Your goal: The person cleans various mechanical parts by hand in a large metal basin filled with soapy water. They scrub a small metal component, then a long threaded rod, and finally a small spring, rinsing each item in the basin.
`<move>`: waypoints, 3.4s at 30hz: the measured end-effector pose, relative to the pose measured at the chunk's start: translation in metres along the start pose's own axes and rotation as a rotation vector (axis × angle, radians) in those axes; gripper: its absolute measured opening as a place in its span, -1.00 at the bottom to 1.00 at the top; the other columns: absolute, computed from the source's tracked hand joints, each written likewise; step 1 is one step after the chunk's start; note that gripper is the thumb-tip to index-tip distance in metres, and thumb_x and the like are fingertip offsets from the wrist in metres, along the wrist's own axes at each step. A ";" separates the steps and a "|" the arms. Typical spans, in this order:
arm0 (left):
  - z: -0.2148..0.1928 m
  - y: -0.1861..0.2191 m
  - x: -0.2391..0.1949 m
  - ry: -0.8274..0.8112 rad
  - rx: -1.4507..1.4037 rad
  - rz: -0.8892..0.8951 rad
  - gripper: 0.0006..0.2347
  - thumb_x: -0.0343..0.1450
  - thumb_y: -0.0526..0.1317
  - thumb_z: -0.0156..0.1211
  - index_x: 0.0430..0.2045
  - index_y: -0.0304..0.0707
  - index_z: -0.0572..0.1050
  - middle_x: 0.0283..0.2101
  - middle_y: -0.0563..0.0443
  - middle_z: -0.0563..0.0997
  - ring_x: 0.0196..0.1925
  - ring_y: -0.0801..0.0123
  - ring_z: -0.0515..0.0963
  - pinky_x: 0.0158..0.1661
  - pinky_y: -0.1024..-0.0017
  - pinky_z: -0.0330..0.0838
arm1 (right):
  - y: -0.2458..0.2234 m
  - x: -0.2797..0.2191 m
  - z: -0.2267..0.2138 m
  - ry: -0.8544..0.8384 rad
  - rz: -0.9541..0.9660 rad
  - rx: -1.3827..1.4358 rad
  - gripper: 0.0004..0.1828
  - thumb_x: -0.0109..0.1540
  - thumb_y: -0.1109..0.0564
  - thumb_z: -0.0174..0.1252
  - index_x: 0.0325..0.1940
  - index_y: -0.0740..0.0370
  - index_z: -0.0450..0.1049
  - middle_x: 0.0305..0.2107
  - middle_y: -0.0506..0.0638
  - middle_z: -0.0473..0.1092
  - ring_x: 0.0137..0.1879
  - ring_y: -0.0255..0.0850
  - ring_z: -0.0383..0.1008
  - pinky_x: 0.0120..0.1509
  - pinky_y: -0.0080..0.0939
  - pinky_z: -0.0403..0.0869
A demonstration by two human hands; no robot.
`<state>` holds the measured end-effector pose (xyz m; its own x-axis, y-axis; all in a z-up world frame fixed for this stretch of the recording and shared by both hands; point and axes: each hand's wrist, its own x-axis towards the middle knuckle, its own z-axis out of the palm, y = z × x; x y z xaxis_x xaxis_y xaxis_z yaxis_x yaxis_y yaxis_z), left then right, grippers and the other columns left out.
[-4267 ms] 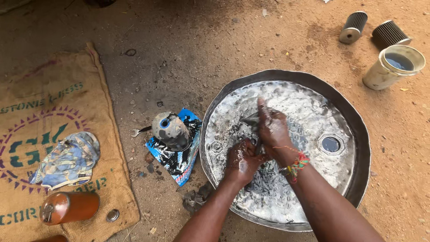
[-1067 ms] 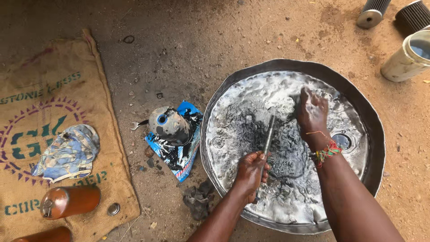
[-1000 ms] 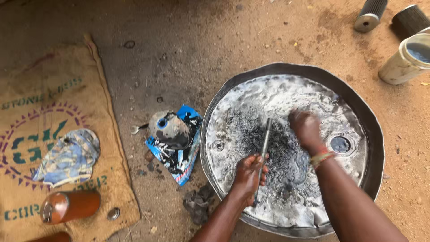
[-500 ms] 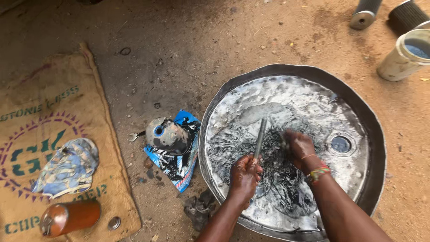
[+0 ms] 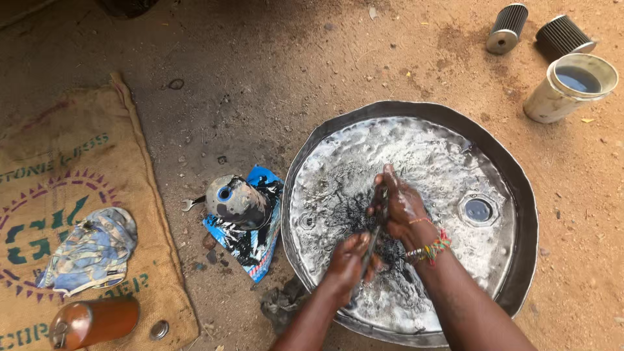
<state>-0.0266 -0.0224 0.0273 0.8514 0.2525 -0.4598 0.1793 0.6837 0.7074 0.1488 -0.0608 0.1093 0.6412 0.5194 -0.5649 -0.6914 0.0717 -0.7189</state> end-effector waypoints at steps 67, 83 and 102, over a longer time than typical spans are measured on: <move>0.018 0.088 0.008 0.413 -0.258 0.483 -0.81 0.50 -0.09 0.13 -0.19 -0.18 0.39 -0.40 0.06 0.42 -0.32 0.42 0.42 -0.20 0.37 0.44 | 0.043 -0.008 -0.045 -0.658 -0.128 -0.606 -0.54 0.24 0.19 0.15 0.24 0.26 0.38 -0.21 0.14 0.59 -0.09 -0.09 0.64 0.05 -0.07 0.62; 0.034 0.081 0.010 -0.013 0.095 0.387 -0.68 0.45 0.05 0.19 -0.60 -0.14 0.40 -0.64 0.16 0.33 -0.64 0.55 0.22 -0.54 0.46 0.16 | 0.094 0.015 -0.059 -0.677 -0.491 -1.099 -0.70 0.16 0.09 0.35 -0.12 0.35 0.60 -0.29 0.15 0.57 -0.24 -0.08 0.57 -0.12 -0.10 0.56; 0.034 0.133 -0.035 -0.115 -0.438 0.495 -0.57 0.53 0.11 0.05 -0.70 -0.11 0.29 -0.75 0.20 0.20 -0.74 0.57 0.15 -0.61 0.48 0.12 | 0.022 -0.038 -0.045 -0.891 0.266 -0.326 -0.60 0.24 0.17 0.26 0.12 0.42 0.47 -0.23 0.24 0.60 -0.46 -0.27 0.52 -0.38 -0.28 0.50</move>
<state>-0.0159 0.0364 0.1562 0.8332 0.5496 -0.0603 -0.4415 0.7270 0.5258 0.1241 -0.1170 0.0968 -0.1005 0.9458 -0.3087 -0.5651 -0.3097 -0.7647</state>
